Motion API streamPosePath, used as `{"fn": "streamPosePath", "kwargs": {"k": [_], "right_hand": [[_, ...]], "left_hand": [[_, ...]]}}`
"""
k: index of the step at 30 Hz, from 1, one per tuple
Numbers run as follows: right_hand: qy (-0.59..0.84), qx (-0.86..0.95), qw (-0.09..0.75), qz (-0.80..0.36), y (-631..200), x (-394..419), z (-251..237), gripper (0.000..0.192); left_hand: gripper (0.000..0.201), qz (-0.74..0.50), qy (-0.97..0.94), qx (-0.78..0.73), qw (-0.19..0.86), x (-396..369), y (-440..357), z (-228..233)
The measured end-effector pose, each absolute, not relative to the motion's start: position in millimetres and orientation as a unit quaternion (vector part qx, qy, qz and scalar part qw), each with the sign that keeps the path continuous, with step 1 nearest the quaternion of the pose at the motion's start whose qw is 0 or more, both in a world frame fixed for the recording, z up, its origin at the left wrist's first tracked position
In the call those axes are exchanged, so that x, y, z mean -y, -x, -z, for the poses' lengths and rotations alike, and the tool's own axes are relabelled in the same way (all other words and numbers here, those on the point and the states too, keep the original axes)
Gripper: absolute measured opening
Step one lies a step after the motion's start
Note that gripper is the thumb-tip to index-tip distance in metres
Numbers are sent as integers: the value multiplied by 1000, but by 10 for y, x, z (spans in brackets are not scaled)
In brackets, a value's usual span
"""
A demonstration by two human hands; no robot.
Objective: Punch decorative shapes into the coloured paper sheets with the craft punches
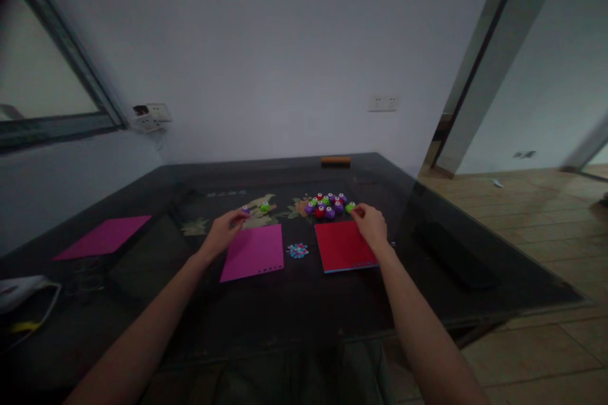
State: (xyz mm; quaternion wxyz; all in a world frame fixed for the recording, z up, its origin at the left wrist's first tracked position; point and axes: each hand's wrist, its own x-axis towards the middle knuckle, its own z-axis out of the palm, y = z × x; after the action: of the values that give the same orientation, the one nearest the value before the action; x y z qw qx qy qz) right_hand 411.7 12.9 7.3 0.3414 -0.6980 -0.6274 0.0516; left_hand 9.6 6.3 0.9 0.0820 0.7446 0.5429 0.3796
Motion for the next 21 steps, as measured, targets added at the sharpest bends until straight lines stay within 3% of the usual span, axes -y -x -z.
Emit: {"fn": "streamPosePath", "kwargs": {"k": [6, 12, 16, 21], "right_hand": [[578, 732, 340, -120, -3477, -120, -178, 15], [475, 827, 264, -148, -2706, -280, -176, 10], [457, 856, 192, -149, -2372, -412, -87, 18], [444, 868, 178, -134, -2198, -423, 76, 41]], "left_hand": [[21, -288, -776, -557, 67, -47, -39, 8], [22, -256, -770, -578, 83, -50, 64, -6], [25, -220, -786, -568, 101, -70, 111, 38], [29, -205, -790, -566, 113, -65, 113, 77]]}}
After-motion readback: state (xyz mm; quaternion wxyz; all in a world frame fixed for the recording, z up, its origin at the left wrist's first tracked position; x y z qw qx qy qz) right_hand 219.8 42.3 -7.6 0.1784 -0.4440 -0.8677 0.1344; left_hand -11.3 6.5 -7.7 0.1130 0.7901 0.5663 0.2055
